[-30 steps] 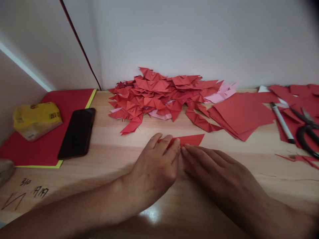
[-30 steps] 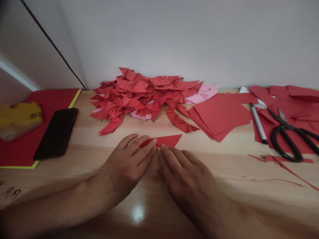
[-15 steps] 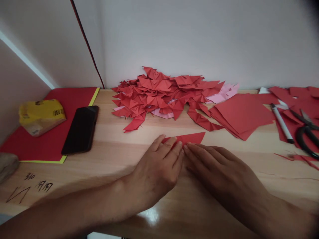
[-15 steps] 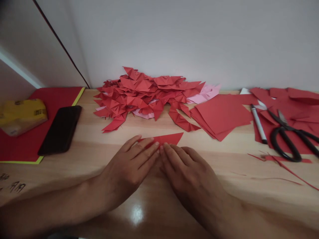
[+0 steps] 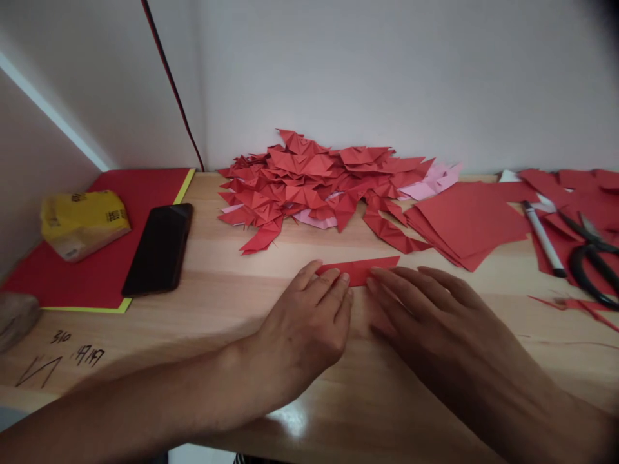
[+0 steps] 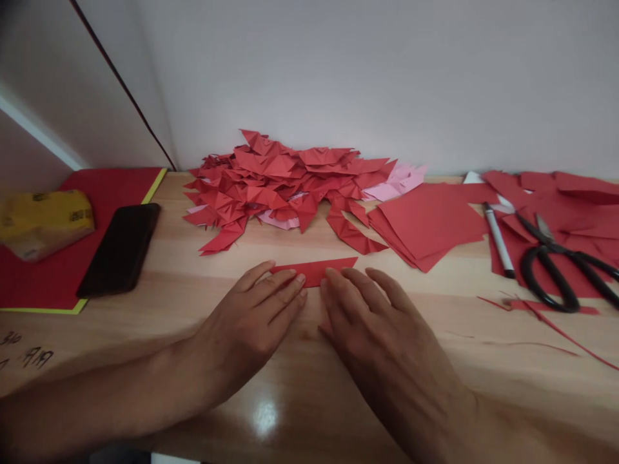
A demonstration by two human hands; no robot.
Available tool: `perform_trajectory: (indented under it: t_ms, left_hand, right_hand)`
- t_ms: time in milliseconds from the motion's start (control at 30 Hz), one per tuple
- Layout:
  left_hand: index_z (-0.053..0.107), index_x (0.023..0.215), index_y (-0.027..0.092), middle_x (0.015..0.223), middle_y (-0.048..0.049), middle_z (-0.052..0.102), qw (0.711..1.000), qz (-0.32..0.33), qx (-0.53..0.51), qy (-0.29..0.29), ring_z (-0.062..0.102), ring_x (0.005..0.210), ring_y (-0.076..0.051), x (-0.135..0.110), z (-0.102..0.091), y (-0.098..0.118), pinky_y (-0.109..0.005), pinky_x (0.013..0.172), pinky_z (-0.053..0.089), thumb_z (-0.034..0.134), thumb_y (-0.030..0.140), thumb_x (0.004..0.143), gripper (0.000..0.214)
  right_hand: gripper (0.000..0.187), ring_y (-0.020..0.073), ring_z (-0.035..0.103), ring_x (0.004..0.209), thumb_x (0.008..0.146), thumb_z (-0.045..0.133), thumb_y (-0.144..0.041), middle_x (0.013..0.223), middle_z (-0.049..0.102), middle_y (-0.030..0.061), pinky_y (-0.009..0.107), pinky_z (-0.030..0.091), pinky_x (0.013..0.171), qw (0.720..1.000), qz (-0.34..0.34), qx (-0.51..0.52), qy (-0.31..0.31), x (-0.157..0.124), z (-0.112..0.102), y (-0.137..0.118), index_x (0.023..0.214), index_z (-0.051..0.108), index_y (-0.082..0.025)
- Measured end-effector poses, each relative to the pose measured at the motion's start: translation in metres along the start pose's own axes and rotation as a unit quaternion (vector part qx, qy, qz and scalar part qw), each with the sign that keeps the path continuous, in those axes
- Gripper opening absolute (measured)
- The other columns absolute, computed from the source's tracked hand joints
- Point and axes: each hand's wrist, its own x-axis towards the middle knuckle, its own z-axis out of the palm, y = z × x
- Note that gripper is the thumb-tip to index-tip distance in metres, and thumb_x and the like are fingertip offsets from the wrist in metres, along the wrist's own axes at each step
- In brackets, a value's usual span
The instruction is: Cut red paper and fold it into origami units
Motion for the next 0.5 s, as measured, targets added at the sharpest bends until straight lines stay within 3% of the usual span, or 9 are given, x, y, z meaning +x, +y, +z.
perform_trajectory:
  t_ms: [67,133,300,500]
  left_hand:
    - [0.064,0.112,0.006,0.116,-0.0136,0.069,1.000,0.002,-0.003,-0.004,0.062,0.112,-0.023,-0.001,0.001,0.000,-0.045,0.107,0.043,0.046,0.010,0.093,0.027]
    - [0.065,0.110,0.006,0.117,-0.0139,0.069,1.000,0.004,-0.007,-0.008,0.061,0.114,-0.023,-0.001,0.001,0.000,-0.045,0.108,0.041,0.045,0.010,0.093,0.026]
    - [0.063,0.112,0.003,0.120,-0.0162,0.067,1.000,0.004,-0.010,-0.009,0.061,0.113,-0.025,-0.001,-0.001,0.000,-0.048,0.108,0.040,0.049,0.009,0.091,0.025]
    - [0.060,0.116,0.004,0.120,-0.0158,0.067,1.000,0.004,-0.004,-0.016,0.061,0.114,-0.024,-0.002,-0.003,0.000,-0.051,0.109,0.040,0.049,0.008,0.092,0.027]
  right_hand:
    - [0.035,0.0296,0.059,0.117,0.096,0.038,-0.011,0.132,0.061,0.0158,0.048,0.049,0.096,1.000,-0.020,0.024,0.004,-0.003,0.003,-0.007,0.124,0.059,-0.006]
    - [0.038,0.0260,0.057,0.121,0.097,0.038,-0.012,0.134,0.060,0.0156,0.044,0.048,0.099,0.999,-0.028,0.045,0.008,-0.005,0.005,-0.013,0.132,0.051,-0.004]
    - [0.035,0.0247,0.063,0.113,0.098,0.036,-0.011,0.123,0.067,0.0168,0.043,0.049,0.098,0.999,-0.026,0.024,0.020,-0.006,0.004,-0.017,0.125,0.056,-0.001]
    - [0.036,0.0309,0.066,0.101,0.098,0.040,-0.018,0.110,0.071,0.0187,0.049,0.051,0.092,0.999,-0.029,-0.025,0.007,-0.004,-0.001,-0.011,0.119,0.063,0.001]
